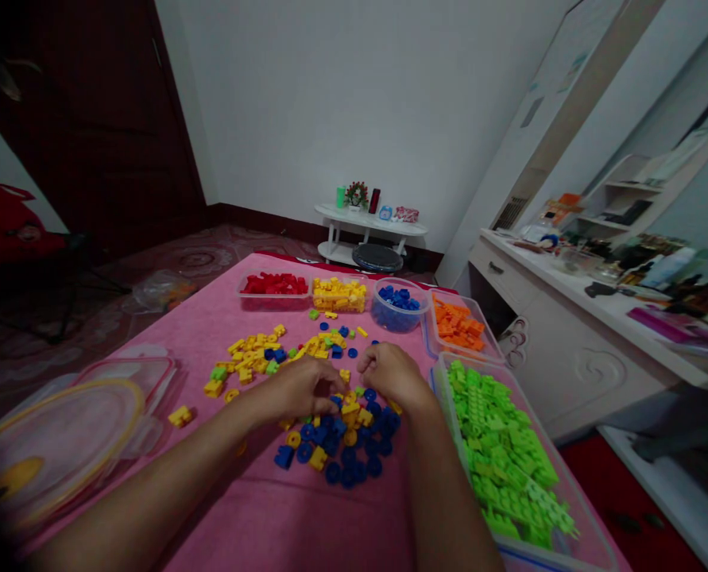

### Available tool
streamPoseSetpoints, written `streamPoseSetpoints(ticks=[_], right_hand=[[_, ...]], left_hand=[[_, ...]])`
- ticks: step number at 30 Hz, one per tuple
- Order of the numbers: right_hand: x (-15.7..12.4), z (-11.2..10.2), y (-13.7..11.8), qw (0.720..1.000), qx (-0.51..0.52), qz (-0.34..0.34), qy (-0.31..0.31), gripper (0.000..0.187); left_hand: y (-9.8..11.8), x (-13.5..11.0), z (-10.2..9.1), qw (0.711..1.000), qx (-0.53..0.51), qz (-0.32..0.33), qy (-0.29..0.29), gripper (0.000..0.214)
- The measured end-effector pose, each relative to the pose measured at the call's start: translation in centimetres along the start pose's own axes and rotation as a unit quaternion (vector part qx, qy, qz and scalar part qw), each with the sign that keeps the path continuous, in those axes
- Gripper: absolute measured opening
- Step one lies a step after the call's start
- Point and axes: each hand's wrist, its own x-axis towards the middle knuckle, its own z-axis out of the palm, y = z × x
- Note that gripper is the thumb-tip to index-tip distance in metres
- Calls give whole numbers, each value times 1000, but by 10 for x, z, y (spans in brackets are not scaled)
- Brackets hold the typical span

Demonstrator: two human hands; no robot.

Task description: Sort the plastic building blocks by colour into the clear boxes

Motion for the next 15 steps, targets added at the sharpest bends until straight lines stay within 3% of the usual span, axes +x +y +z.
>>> streamPoseSetpoints(ticks=[3,7,9,12,13,15], right_hand=[[-6,-3,6,995,17,7,-95,19],[-12,2,-5,985,-9,-11,-174,34],[-11,8,-13,987,-91,7,-132,35],[-6,16,-22,983,-184,15,8,27],[-5,16,-23,981,-188,7,40,25],[-5,13,-26,982,-180,-2,48,20]], left_hand=[[7,-2,5,999,45,-20,-12,32],[-1,1,10,998,7,-68,-2,16],[-11,4,8,995,2,-82,61,17],[-23,6,0,983,5,-80,167,23],[-25,5,-3,981,5,-86,173,22],[-23,4,-10,985,6,-110,131,12]])
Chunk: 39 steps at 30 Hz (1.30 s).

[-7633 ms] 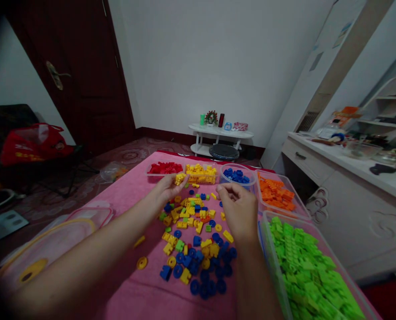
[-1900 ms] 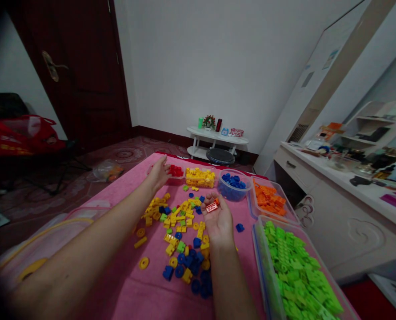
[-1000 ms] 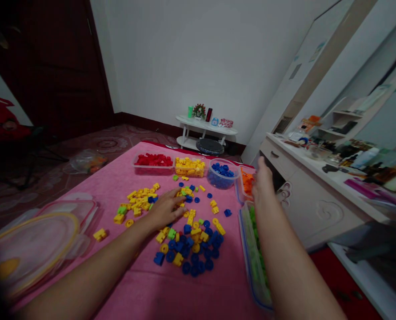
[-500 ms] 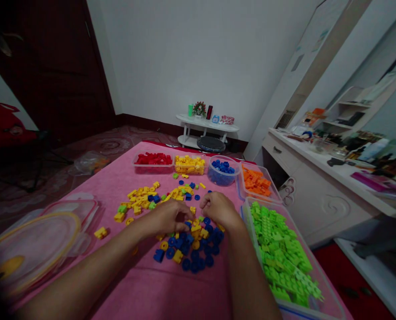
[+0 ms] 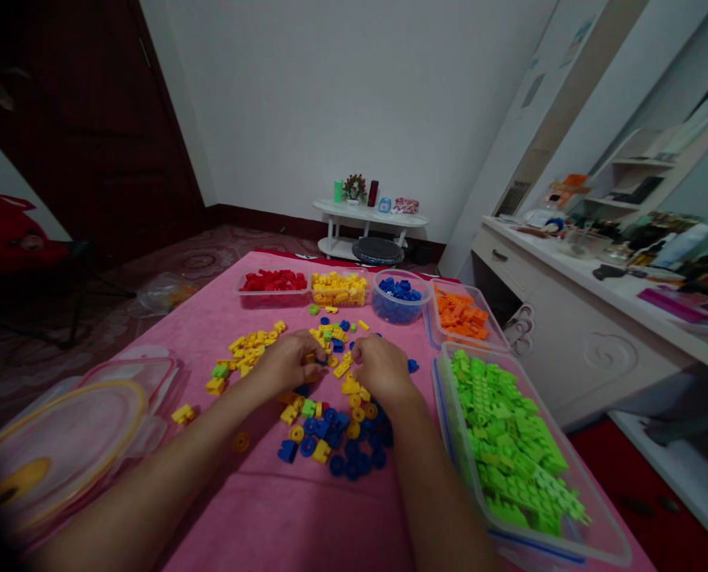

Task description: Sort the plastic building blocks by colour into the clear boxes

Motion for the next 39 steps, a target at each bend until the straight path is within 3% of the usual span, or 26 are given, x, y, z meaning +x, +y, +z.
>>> streamPoseSetpoints(ticks=[3,6,9,13,19,25,27,29,32,35,39], right_hand=[[-6,-11,-1,996,-17,18,-85,10],[-12,-18,-4,986,-61,36,-154,9],[-14,-16,-5,985,-85,51,-145,14],[-14,-11,-8,989,-78,42,-116,21],[-14,-3,-12,993,-66,72,-67,19],[-13,-1,-7,988,-112,48,-95,3],[-11,-3,-2,994,-67,38,-83,3],[-8,-5,2,998,40,21,-33,8],[-2,-3,6,966,249,11,68,14],[1,0,4,914,399,12,76,17],[-2,-2,-2,879,475,10,45,19]], left_hand=[[12,-7,-7,991,17,-21,-130,12],[25,-16,-8,979,74,2,-192,8],[30,-21,-7,973,134,13,-187,11],[27,-21,-7,976,106,5,-191,23],[34,-21,-2,970,157,38,-182,13],[39,-21,6,978,135,39,-156,16],[34,-18,4,987,96,31,-126,19],[27,-14,1,994,65,20,-89,21],[20,-9,-4,997,45,7,-68,21],[19,-10,-5,993,34,27,-112,19],[22,-15,-1,979,60,56,-188,25]])
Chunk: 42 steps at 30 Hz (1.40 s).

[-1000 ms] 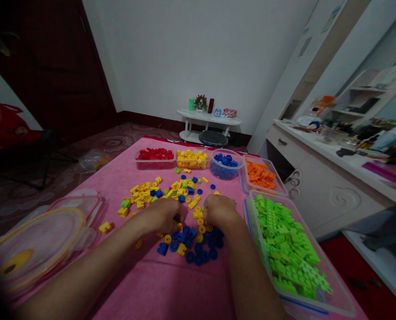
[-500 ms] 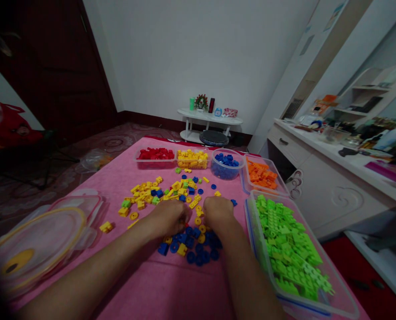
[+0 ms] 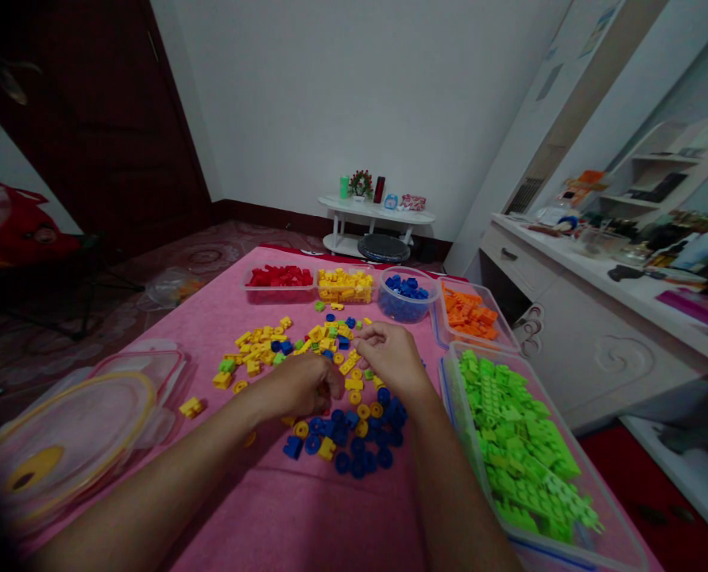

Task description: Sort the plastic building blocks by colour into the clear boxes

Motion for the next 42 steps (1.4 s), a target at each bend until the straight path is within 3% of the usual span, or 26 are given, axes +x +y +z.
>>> streamPoseSetpoints(ticks=[3,9,12,14,16,18,21,23,25,28,30,31,33,36,39,42], right_hand=[[-2,1,-4,1000,27,9,-9,19],[0,8,-4,999,36,19,-10,20],[-1,11,-4,999,51,-1,-7,24],[-2,12,-6,998,64,-15,-1,27],[-3,15,-8,997,74,-34,11,29],[-3,20,-9,996,67,-59,24,28],[-2,28,-5,994,10,-99,36,24],[0,31,-1,991,-41,-123,47,26],[1,30,1,986,-69,-137,63,27],[0,20,-1,984,-62,-141,90,26],[-1,13,-6,983,-52,-138,106,26],[-2,10,-8,983,-49,-136,113,26],[-2,7,-11,983,-42,-133,119,25],[-2,4,-13,984,-37,-126,118,25],[-2,0,-11,986,-34,-112,120,27],[2,-8,-3,985,-43,-105,128,29]], left_hand=[[3,-2,2,998,30,20,-42,27],[13,-4,4,993,101,34,-51,19],[4,0,3,999,-35,-1,-27,11],[-8,5,2,973,-227,-42,10,7],[-18,10,-1,894,-439,-82,44,11],[-23,13,-2,782,-613,-103,55,18],[-20,15,0,614,-781,-106,24,28],[-16,16,3,522,-845,-115,1,34],[-14,16,3,464,-875,-140,12,36],[-18,21,-13,429,-882,-170,95,31],[-28,31,-37,434,-869,-160,176,25],[-34,38,-52,449,-853,-146,222,22],[-50,54,-82,506,-802,-131,290,20],[-73,76,-118,619,-676,-173,360,31],[-84,87,-126,728,-507,-168,430,29],[-82,82,-108,810,-402,-77,420,29]])
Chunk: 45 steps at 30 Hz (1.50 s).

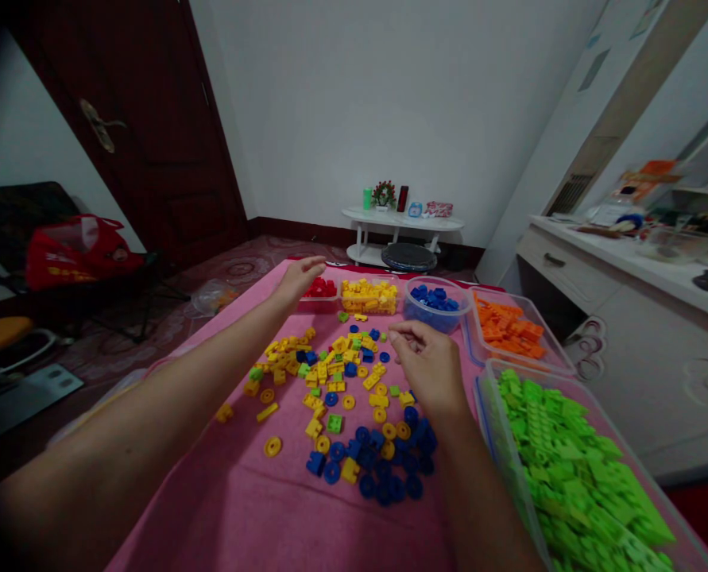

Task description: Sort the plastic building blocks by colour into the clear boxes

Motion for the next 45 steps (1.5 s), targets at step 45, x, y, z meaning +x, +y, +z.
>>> streamPoseSetpoints(ticks=[45], right_hand=[[-19,65,20,961,-224,-92,-132,32]], left_hand=[[-29,-97,-33,877,322,18,-357,24]])
